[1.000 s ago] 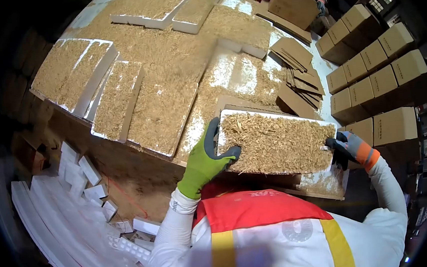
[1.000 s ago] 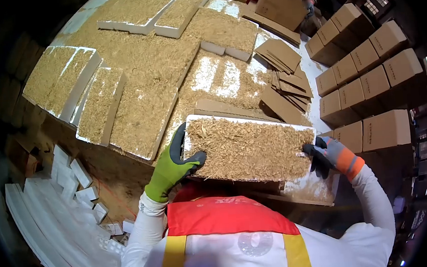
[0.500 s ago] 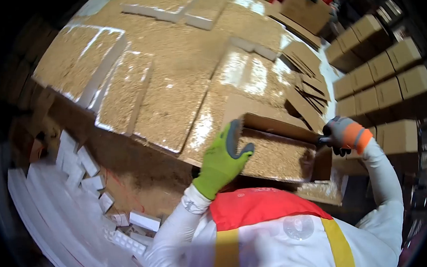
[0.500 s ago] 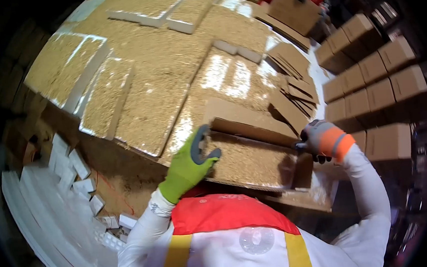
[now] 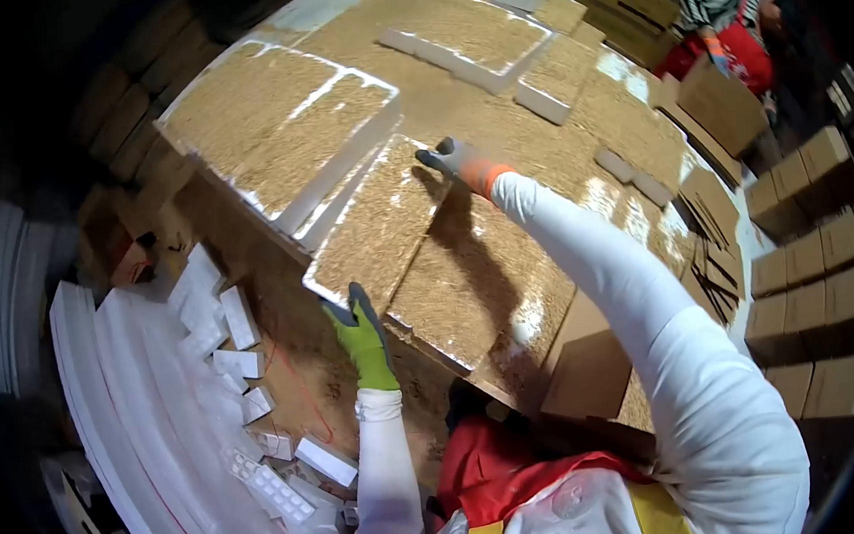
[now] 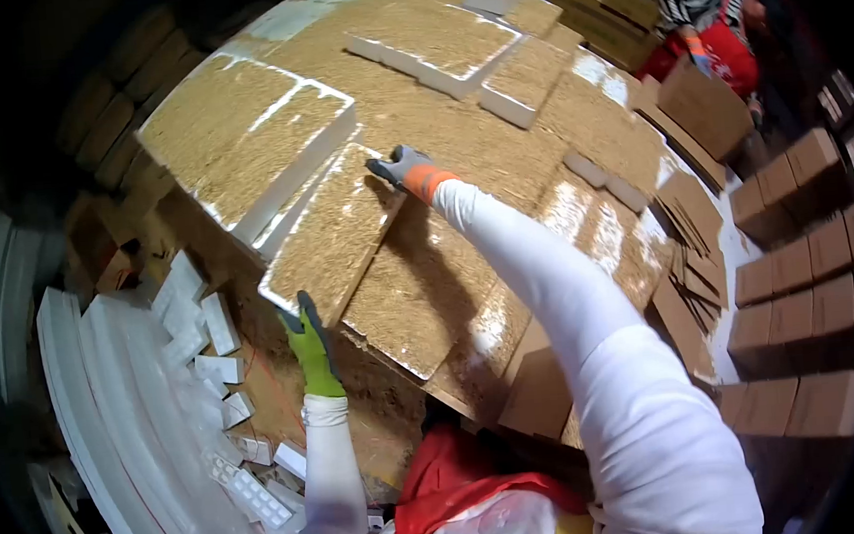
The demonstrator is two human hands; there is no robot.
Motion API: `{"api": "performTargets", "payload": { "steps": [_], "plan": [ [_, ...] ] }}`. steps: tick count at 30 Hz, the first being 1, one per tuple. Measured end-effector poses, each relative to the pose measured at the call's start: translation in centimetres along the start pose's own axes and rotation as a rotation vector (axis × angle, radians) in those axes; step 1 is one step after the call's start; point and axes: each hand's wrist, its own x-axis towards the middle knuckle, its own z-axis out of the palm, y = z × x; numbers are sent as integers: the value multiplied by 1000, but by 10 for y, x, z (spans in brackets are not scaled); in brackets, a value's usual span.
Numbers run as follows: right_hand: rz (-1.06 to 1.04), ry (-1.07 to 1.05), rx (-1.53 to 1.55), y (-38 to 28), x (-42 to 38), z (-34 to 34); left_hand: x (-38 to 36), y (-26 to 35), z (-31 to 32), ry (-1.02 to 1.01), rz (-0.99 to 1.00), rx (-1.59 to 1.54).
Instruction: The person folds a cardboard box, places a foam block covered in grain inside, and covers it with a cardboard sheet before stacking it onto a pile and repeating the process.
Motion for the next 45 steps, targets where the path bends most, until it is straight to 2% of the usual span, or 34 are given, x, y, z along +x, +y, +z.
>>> {"api": "performTargets", "payload": {
  "steps": [2,3,5,7,8,10,11,12,13,14,15,16,17,19,21,22,23,25,26,27,28,29,30,31,32,33,35,37,39,40,41,42,44,45],
  "plan": [
    [-30,111,71,-4,-48,-33,-26,49,-7,-22,44,-161],
    [-52,216,99,-7,-81,-59,-44,88,-17,-96,30,-238],
    [-186,411,310,8,-154,-115,-68,111,-38,-355,128,-342],
    [24,443,415,7,-257,-181,-108,162,-31,-449,154,-340],
    [67,376,567,-8,-324,-207,-122,212,-31,-625,207,-137],
    [188,683,386,-2,-427,-233,-161,238,-20,-831,78,-491],
    [178,745,328,-19,-477,-236,-177,251,-17,-962,2,-605],
    [240,860,273,-21,-521,-236,-195,267,-14,-1103,-119,-558],
    [335,921,122,-18,-563,-234,-203,266,-8,-1208,-30,-479],
    [298,974,-29,-18,-597,-226,-211,265,-3,-1306,69,-403],
    [308,1016,6,-28,-619,-215,-216,249,9,-1351,390,-306],
    [261,1035,-192,-1,-657,-200,-225,245,17,-1402,350,-283],
    [363,1184,69,-13,-659,-187,-230,245,26,-1396,552,-134],
    [504,1159,142,-12,-669,-166,-231,228,27,-1290,889,-20],
    [573,1080,187,7,-668,-144,-230,220,19,-1288,808,158],
    [586,1041,153,18,-665,-132,-235,224,17,-1308,600,-38],
    [699,964,239,32,-666,-121,-228,218,15,-1370,581,25],
    [584,726,-597,45,-670,-113,-238,225,12,-1323,499,-68],
    [676,592,-560,36,-666,-129,-238,225,11,-1343,460,-57],
    [757,454,-517,29,-657,-153,-238,223,10,-1374,315,-52],
    [785,655,-388,35,-650,-169,-239,221,9,-1391,170,-46],
    [628,745,-297,52,-644,-193,-238,221,10,-1411,133,-23],
    [536,776,-336,83,-640,-209,-238,218,11,-1418,290,41],
    [507,724,-311,147,-638,-217,-239,216,15,-1421,449,109],
    [533,585,-201,181,-618,-226,-247,225,14,-1365,530,210],
    [546,546,-225,228,-599,-222,-252,230,14,-1350,468,205],
    [794,321,-596,311,-547,-190,-250,218,18,-1301,485,208],
    [818,341,-822,351,-518,-149,-247,211,24,-1311,471,152],
    [652,226,-664,395,-515,-142,-248,218,26,-1304,434,258],
    [568,285,-814,401,-517,-140,-245,207,25,-1280,517,238],
    [649,291,-829,374,-519,-155,-245,211,28,-1281,569,238],
    [618,389,-855,346,-531,-172,-245,210,28,-1282,547,212],
    [223,830,-570,281,-572,-213,-245,210,29,-1293,496,166],
    [161,891,-740,226,-599,-231,-245,214,30,-1303,470,152]
  ]
}}
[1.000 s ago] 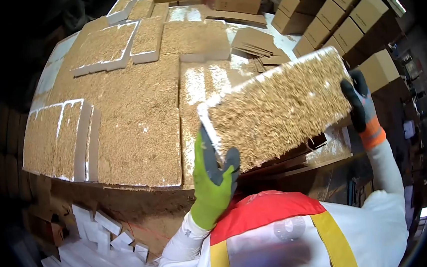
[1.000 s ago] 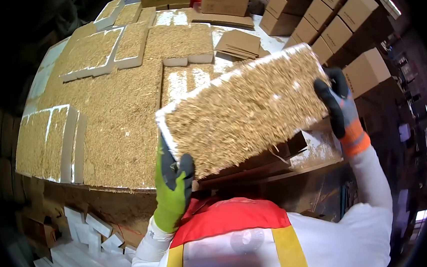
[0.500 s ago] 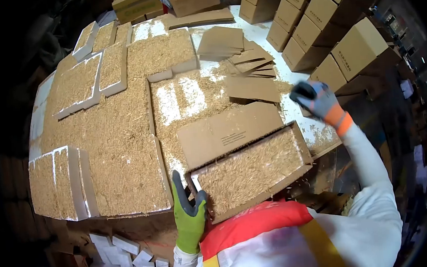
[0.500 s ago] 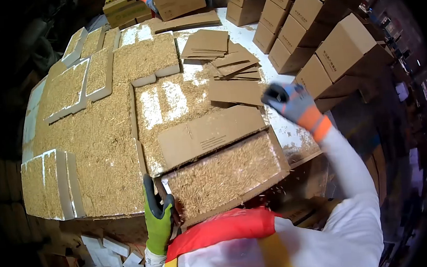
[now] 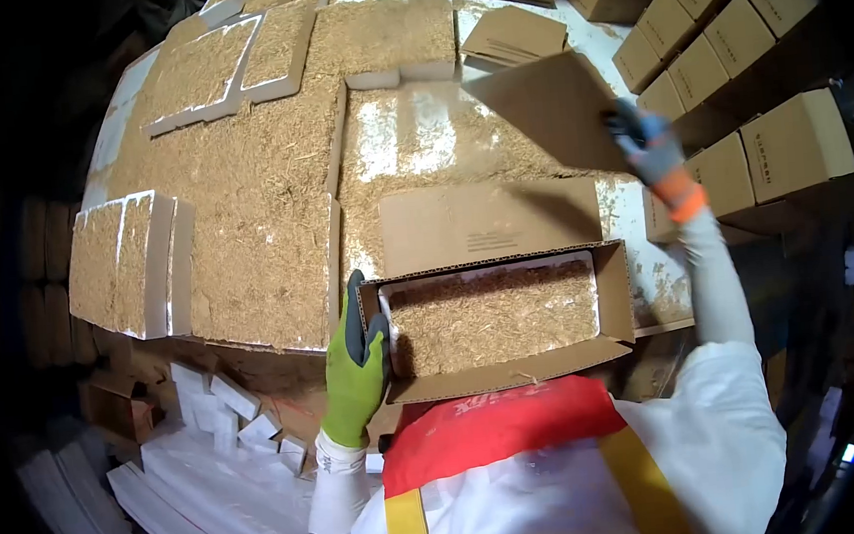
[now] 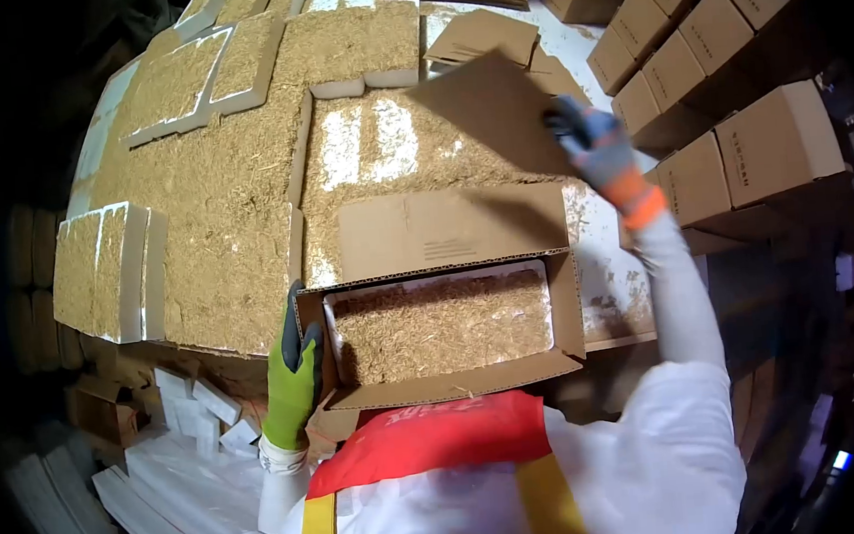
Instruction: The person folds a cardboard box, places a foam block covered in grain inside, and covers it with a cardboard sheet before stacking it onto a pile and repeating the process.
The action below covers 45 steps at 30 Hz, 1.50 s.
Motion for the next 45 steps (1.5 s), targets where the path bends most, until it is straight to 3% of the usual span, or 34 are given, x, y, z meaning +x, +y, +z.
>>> {"api": "performTargets", "payload": {
  "steps": [1,2,3,5,6,8,13,14,16,18,21,24,25,28,29,30,33,34,36,37,38,40,41,42,44,45],
  "plan": [
    [215,25,451,-20,7,-52,1,2,-2,-9,-9,-24],
    [187,-94,814,-64,30,-118,2,0,-3,-9,17,11],
    [125,-278,772,-95,39,-170,3,-4,-4,-11,45,46],
    [-92,-468,839,-138,42,-198,6,-9,-5,-12,61,85],
    [-320,-438,574,-163,49,-192,6,-11,-5,-11,48,87],
    [-437,-458,326,-194,50,-187,7,-12,-7,-45,-34,71],
    [-501,-342,257,-229,52,-196,5,-24,-13,-110,-98,267],
    [-479,-471,298,-232,57,-192,7,-17,-14,-102,-89,194],
    [-620,-243,192,-225,43,-154,10,-12,-13,-77,-33,60],
    [-546,-493,20,-216,26,-90,8,-18,-12,-35,46,-61],
    [-522,-509,280,-200,17,-55,5,-15,-14,-45,69,-89],
    [-423,-680,118,-209,8,-62,8,-20,-11,-30,-18,-114],
    [-486,-578,98,-213,-6,-60,10,-26,-9,-8,59,-63],
    [-571,-717,63,-233,-80,-31,15,-21,-7,-48,-73,-157],
    [-565,-715,249,-220,-84,-21,14,-22,-7,-68,-112,-219],
    [-374,-898,432,-223,-54,-35,13,-24,-8,-92,-142,-336],
    [-308,-914,546,-208,-53,-20,8,-45,-26,-156,-243,-728],
    [-304,-941,485,-211,-53,-18,10,-60,-25,-91,-215,-609],
    [-277,-987,360,-224,-51,-18,2,-116,0,-203,5,-129],
    [-315,-1024,285,-226,-52,-15,1,-91,9,-283,-249,-317],
    [-305,-1005,296,-226,-54,-19,-1,-67,19,-313,-519,-486],
    [-286,-962,301,-224,-57,-31,10,-69,26,-271,-572,-524],
    [-242,-721,622,-203,-74,-35,9,-72,26,-250,-498,-576],
    [-179,-686,794,-197,-61,-59,7,-79,26,-219,-434,-624],
    [414,-307,1162,-176,-76,-102,6,-89,19,-192,-418,-620],
    [568,-23,1198,-156,-95,-103,4,-86,10,-149,-402,-563]
  ]
}}
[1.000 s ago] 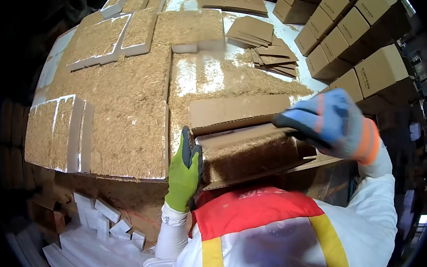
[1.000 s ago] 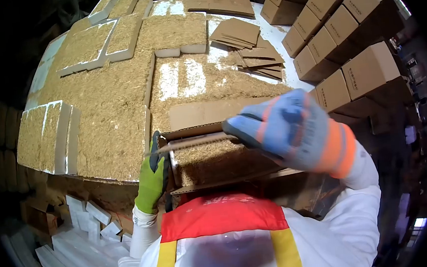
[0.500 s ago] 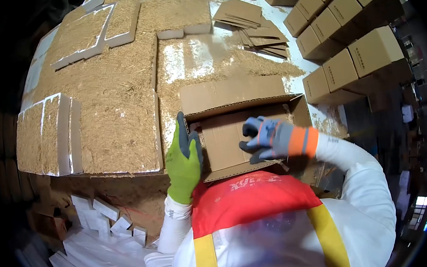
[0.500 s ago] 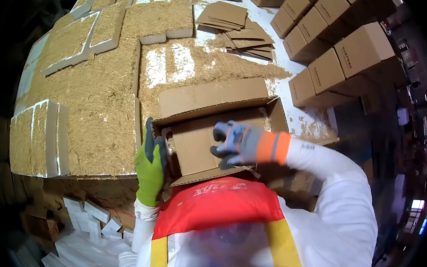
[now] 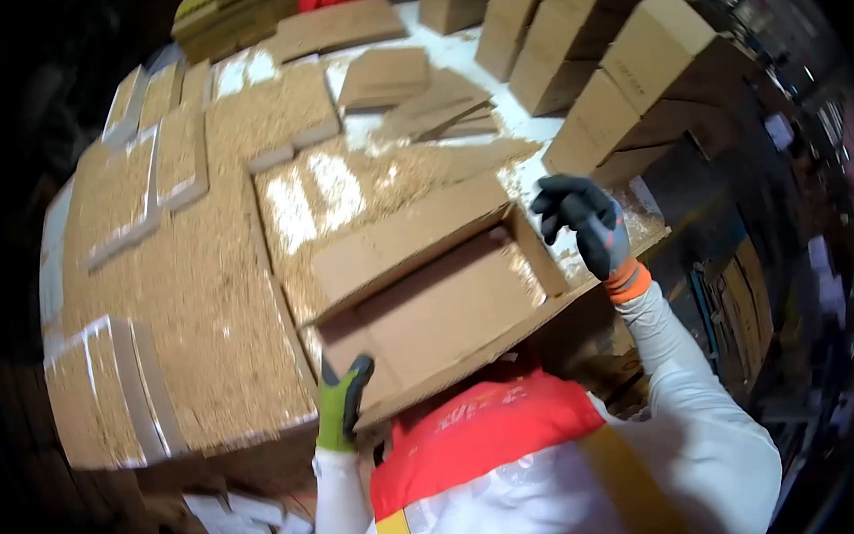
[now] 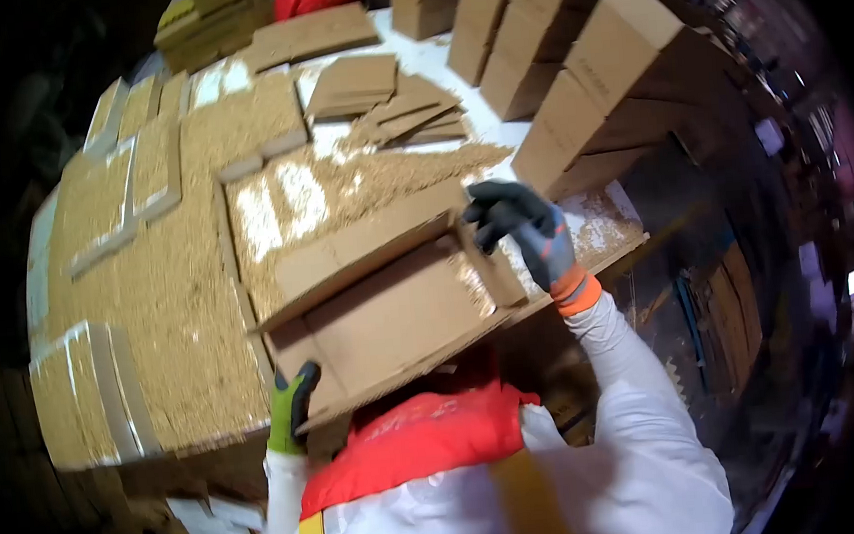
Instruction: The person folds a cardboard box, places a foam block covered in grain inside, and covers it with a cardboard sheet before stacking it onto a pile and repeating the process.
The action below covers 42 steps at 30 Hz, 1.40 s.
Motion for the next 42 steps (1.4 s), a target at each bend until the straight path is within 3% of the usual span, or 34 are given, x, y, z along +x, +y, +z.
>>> {"api": "performTargets", "payload": {
  "steps": [1,2,3,4,5,7,9,10,11,12,13,15,18,21,24,27,28,29,31,34,36,39,40,42],
  "plan": [
    [-51,299,110,30,-6,-22,8,-24,-26,-1,18,20],
    [177,433,83,85,-3,-46,16,-49,-51,-1,35,40],
    [179,444,66,158,-21,-49,25,-72,-74,-8,-25,-35],
    [452,321,190,212,-46,-43,15,-49,-62,-93,-2,-97],
    [445,238,103,211,-51,-18,4,-25,-50,-179,16,-161],
    [410,77,-72,201,-62,35,18,-60,-88,-230,186,183],
    [252,133,280,173,-38,28,44,-90,-133,-157,593,821],
    [235,154,311,120,-20,4,59,-75,-116,-153,790,859],
    [217,174,342,68,-2,-21,75,-42,-68,-280,465,249],
    [199,194,372,17,15,-46,90,-6,-17,-247,183,-412],
    [-63,132,47,-14,38,-89,81,52,42,-287,260,-445],
    [-360,208,-280,-100,76,-172,63,168,161,-378,408,-521],
    [-607,464,-744,-211,122,-311,41,287,308,-583,550,-461],
    [-559,726,-1084,-251,144,-447,35,348,437,-712,522,-322],
    [-242,826,-1279,-231,132,-573,38,356,533,-708,419,-151],
    [15,768,-1291,-187,97,-644,-7,344,546,-749,534,118],
    [43,755,-1275,-173,91,-658,-25,348,546,-831,686,244],
    [59,746,-1263,-162,86,-672,-31,356,556,-846,694,386],
    [93,743,-1257,-143,86,-698,13,355,561,-958,663,504],
    [125,773,-1233,-129,91,-716,45,352,553,-927,1072,691],
    [135,790,-1231,-128,97,-728,51,361,548,-840,1471,998],
    [138,804,-1220,-124,101,-734,51,365,547,-766,1719,1172],
    [139,816,-1217,-122,100,-738,54,364,545,-712,1750,1245],
    [157,852,-1209,-113,96,-744,66,365,537,-840,1556,1180]
  ]
}}
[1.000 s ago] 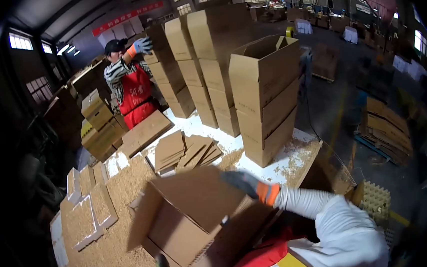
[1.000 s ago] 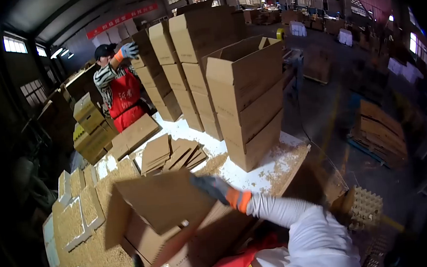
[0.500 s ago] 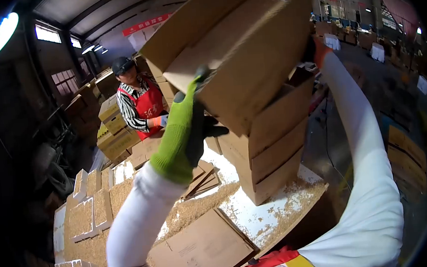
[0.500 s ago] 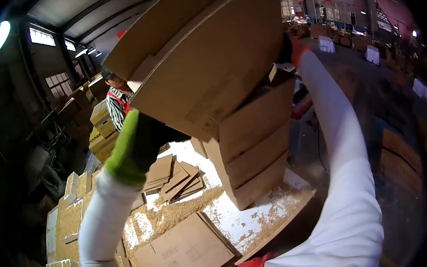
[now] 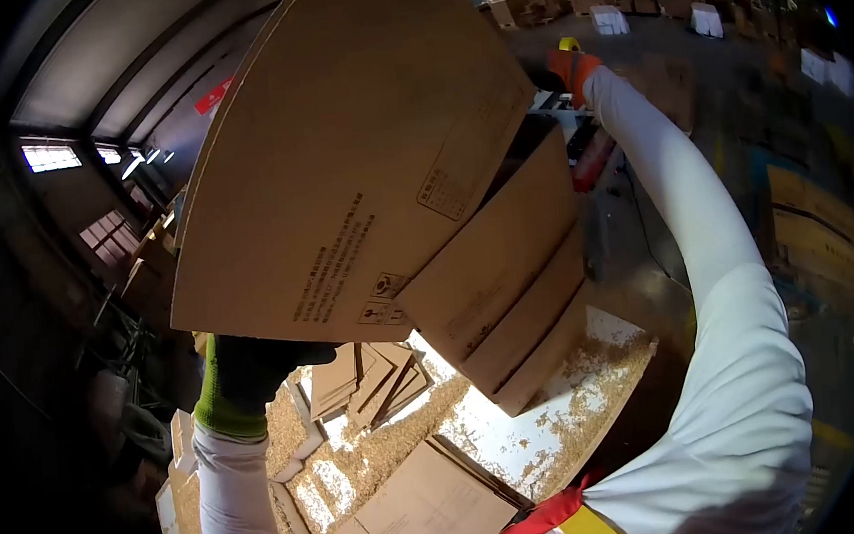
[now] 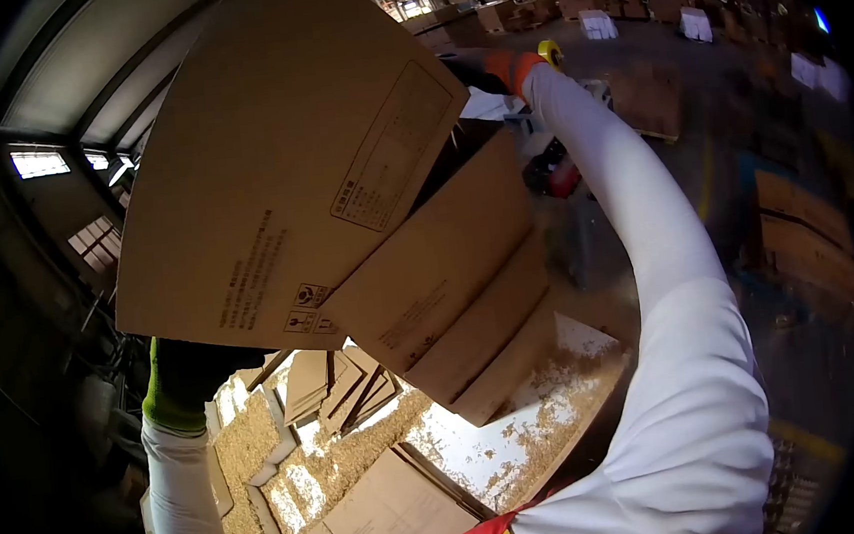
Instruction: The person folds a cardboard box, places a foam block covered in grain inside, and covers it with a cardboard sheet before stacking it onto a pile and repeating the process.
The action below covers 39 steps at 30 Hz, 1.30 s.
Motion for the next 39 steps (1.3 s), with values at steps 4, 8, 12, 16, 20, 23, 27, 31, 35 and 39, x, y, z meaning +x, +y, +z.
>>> {"api": "performTargets", "payload": {
  "steps": [4,8,12,16,20,23,27,31,35,39],
  "plan": [
    [44,68,-8,5,-8,18,2,5,-4,-11,47,140],
    [-118,87,81,-25,5,20,7,5,-1,46,154,444],
    [-493,-93,254,-58,-1,38,8,12,-3,3,156,638],
    [-709,-259,297,-68,-23,44,3,12,-4,-24,62,484],
    [-677,-431,-31,-99,-49,0,-13,-17,2,-63,-272,-168],
    [-898,-411,-167,-121,-59,-5,-9,-23,1,-116,-23,514],
    [-706,-650,-176,-168,-56,-40,5,5,13,73,100,817],
    [-837,-467,-234,-167,-17,45,-18,-12,21,118,-134,589],
    [-1180,-290,-181,-174,-41,103,-48,-29,25,225,-328,309],
    [-1066,-578,-229,-205,-88,33,-42,-20,25,272,-75,442]
  ]
}}
